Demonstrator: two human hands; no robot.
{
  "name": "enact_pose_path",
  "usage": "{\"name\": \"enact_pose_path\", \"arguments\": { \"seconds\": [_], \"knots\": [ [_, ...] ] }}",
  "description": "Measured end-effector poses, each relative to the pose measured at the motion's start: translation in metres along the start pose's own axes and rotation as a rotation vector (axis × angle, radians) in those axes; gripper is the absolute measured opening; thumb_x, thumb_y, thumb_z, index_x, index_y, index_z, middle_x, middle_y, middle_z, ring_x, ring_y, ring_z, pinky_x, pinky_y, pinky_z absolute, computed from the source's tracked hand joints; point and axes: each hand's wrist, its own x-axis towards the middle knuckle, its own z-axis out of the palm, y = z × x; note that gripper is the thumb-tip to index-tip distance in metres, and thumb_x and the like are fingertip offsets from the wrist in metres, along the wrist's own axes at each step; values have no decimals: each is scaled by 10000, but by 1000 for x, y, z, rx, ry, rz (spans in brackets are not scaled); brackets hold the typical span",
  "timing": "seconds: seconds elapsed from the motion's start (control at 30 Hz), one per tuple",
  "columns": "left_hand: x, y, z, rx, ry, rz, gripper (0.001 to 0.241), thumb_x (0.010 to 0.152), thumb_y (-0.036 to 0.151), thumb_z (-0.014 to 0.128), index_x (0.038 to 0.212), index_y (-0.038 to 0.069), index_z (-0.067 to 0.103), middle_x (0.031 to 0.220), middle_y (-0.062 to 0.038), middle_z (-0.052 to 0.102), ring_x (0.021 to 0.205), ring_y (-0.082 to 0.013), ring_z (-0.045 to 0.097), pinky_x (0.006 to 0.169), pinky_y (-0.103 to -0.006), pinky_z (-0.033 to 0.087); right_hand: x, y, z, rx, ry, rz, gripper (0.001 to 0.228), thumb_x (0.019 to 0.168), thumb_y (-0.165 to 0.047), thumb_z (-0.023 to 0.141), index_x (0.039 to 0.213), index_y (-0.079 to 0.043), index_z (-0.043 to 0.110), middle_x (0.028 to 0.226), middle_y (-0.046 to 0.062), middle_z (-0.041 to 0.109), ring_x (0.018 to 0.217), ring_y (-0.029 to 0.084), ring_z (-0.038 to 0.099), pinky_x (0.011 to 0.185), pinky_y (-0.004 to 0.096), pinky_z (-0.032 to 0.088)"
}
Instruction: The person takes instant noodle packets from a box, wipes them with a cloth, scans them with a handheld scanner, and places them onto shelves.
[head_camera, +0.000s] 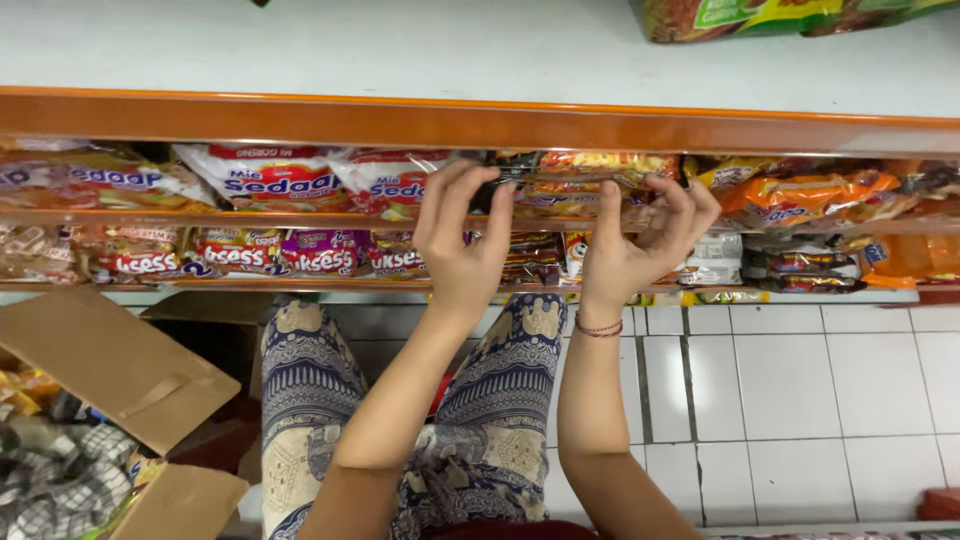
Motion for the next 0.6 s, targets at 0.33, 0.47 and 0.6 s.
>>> {"name": "enact_pose_path", "arguments": {
  "seconds": [0.33, 0.47, 0.6],
  "knots": [
    [-22, 15, -72, 86, -86, -1, 392, 935, 54, 772, 1297, 58, 623, 1333, -143, 535, 1176, -307, 644, 1026, -399, 550, -34, -34, -8, -89, 7, -234, 271, 990, 54, 760, 1178, -48, 593, 1279, 74, 414, 1234, 236, 495, 1113, 372, 449],
    [-40, 8, -121, 156, -117, -21, 294, 944, 4, 715, 1227, 64, 664, 1345, -140, 549, 1187, -299, 670, 1032, -404, 542, -67, -56, 8, 85, -139, -182, 228, 978, 76, 708, 1143, -24, 588, 1271, 89, 459, 1181, 233, 522, 1068, 361, 488],
    [-59, -1, -182, 108, -102, -153, 259, 943, -37, 664, 1187, 51, 665, 1319, -135, 555, 1155, -283, 681, 994, -371, 565, -112, -88, 35, 164, -349, -157, 188, 984, 76, 694, 1132, 7, 601, 1222, 111, 516, 1129, 233, 546, 1039, 339, 479]
  ]
}}
